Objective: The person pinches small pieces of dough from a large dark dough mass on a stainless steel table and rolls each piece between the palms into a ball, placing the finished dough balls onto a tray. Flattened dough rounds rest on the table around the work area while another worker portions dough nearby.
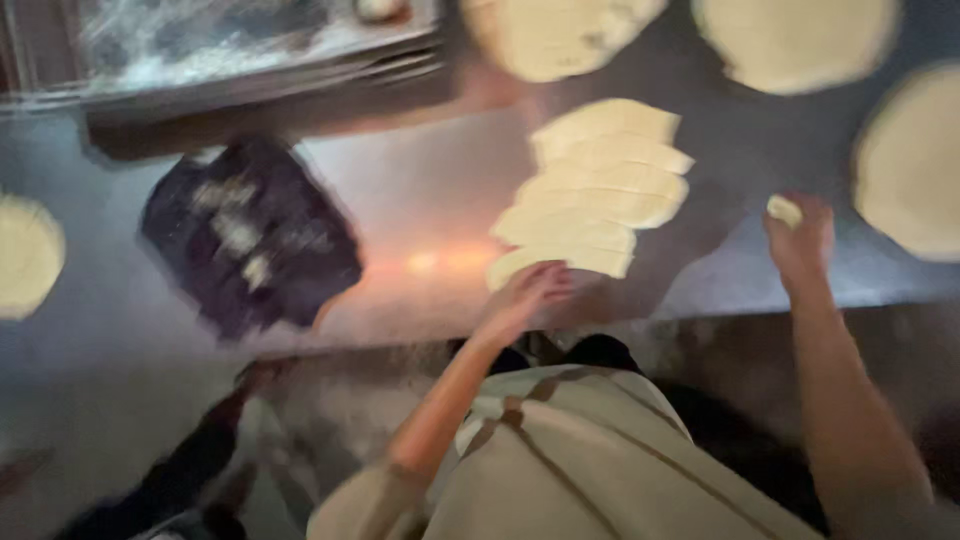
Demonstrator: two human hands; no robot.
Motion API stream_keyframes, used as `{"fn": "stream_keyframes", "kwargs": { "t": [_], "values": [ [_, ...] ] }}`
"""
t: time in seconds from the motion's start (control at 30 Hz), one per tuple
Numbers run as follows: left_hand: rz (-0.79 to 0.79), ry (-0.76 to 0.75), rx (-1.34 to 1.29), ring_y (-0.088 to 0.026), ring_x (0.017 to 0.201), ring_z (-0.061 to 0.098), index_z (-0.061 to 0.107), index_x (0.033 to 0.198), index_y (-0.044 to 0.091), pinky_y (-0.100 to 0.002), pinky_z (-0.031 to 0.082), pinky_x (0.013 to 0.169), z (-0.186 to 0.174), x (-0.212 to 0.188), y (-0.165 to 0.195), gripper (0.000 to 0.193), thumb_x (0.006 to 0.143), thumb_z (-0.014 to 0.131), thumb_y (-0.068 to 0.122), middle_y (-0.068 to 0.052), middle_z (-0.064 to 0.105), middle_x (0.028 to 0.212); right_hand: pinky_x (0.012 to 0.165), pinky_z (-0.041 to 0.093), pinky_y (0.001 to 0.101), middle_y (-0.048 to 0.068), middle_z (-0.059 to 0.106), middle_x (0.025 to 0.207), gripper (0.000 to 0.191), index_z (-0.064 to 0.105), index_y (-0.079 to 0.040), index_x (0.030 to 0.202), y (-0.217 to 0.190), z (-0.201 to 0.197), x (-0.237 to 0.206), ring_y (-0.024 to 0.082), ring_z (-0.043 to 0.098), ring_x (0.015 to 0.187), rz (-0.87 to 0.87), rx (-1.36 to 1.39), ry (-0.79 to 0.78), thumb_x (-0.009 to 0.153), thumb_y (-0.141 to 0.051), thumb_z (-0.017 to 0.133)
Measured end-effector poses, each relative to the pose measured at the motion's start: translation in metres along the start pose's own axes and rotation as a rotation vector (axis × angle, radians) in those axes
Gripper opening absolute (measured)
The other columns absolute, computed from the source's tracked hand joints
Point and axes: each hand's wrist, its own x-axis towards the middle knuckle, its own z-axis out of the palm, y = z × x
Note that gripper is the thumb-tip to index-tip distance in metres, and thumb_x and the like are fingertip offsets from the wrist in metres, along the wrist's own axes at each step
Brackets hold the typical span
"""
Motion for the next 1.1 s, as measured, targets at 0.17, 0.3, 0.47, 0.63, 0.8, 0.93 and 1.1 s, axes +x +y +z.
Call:
{"fn": "stream_keyframes", "kwargs": {
  "t": [0.17, 0.3, 0.47, 0.63, 0.8, 0.93, 1.1],
  "values": [
    [0.027, 0.246, -0.418, -0.02, 0.114, 0.061, 0.044, 0.146, 0.006, -0.04, 0.05, 0.1, -0.013, 0.032, 0.0, 0.058, 0.109, 0.037, 0.051, -0.009, 0.06, 0.131, 0.096, 0.05, 0.0406, 0.023, 0.064, 0.134, 0.06, 0.051, 0.001, 0.15, -0.148, 0.119, -0.069, 0.028, 0.066, 0.112, -0.462, 0.333, -0.639, 0.095, -0.012, 0.069],
    [0.258, 0.444, -0.442, -0.018, 0.112, 0.063, 0.049, 0.142, 0.009, -0.036, 0.051, 0.096, -0.079, -0.01, 0.029, 0.053, 0.11, 0.035, 0.05, -0.009, 0.063, 0.122, 0.093, 0.055, 0.0325, 0.017, 0.074, 0.123, 0.037, 0.063, -0.001, 0.136, -0.258, 0.178, -0.083, 0.02, 0.071, 0.108, -0.407, 0.614, -0.776, 0.104, -0.019, 0.065],
    [0.33, 0.741, -0.503, -0.014, 0.101, 0.062, 0.061, 0.133, 0.005, -0.032, 0.051, 0.086, -0.169, -0.136, 0.062, 0.04, 0.111, 0.046, 0.035, -0.003, 0.065, 0.114, 0.086, 0.058, 0.0355, 0.018, 0.074, 0.108, 0.035, 0.071, 0.001, 0.12, -0.361, 0.265, -0.097, 0.025, 0.073, 0.094, -0.723, 0.428, -0.834, 0.092, -0.02, 0.073],
    [0.265, 0.897, -0.493, -0.013, 0.091, 0.066, 0.061, 0.128, 0.001, -0.029, 0.058, 0.077, -0.2, -0.218, 0.072, 0.031, 0.103, 0.061, 0.02, -0.005, 0.067, 0.108, 0.083, 0.055, 0.0433, 0.022, 0.069, 0.105, 0.05, 0.07, 0.004, 0.109, -0.403, 0.351, -0.195, 0.036, 0.067, 0.094, -0.826, 0.348, -0.515, 0.081, -0.035, 0.085],
    [0.25, 0.879, -0.406, -0.015, 0.091, 0.073, 0.054, 0.13, 0.001, -0.028, 0.063, 0.076, -0.222, -0.242, 0.088, 0.041, 0.092, 0.068, 0.007, -0.01, 0.069, 0.108, 0.078, 0.055, 0.0364, 0.015, 0.071, 0.096, 0.051, 0.064, 0.003, 0.107, -0.416, 0.376, -0.23, 0.026, 0.068, 0.088, -0.37, 0.375, -0.608, 0.08, -0.033, 0.089],
    [0.259, 0.804, -0.151, -0.012, 0.092, 0.066, 0.064, 0.138, -0.007, -0.024, 0.053, 0.078, -0.242, -0.234, 0.106, 0.04, 0.101, 0.072, 0.006, -0.012, 0.071, 0.111, 0.076, 0.056, 0.0275, 0.008, 0.071, 0.097, 0.05, 0.058, 0.002, 0.118, -0.419, 0.37, -0.229, 0.014, 0.068, 0.086, -0.029, 0.681, -0.766, 0.081, -0.019, 0.085],
    [0.283, 0.661, -0.053, -0.011, 0.102, 0.069, 0.059, 0.133, -0.002, -0.026, 0.056, 0.091, -0.261, -0.228, 0.118, 0.043, 0.092, 0.072, 0.004, -0.007, 0.072, 0.115, 0.087, 0.057, 0.0302, 0.01, 0.064, 0.116, 0.057, 0.051, 0.003, 0.133, -0.409, 0.351, -0.236, 0.015, 0.065, 0.101, -0.204, 0.922, -0.796, 0.087, -0.011, 0.082]
  ]
}}
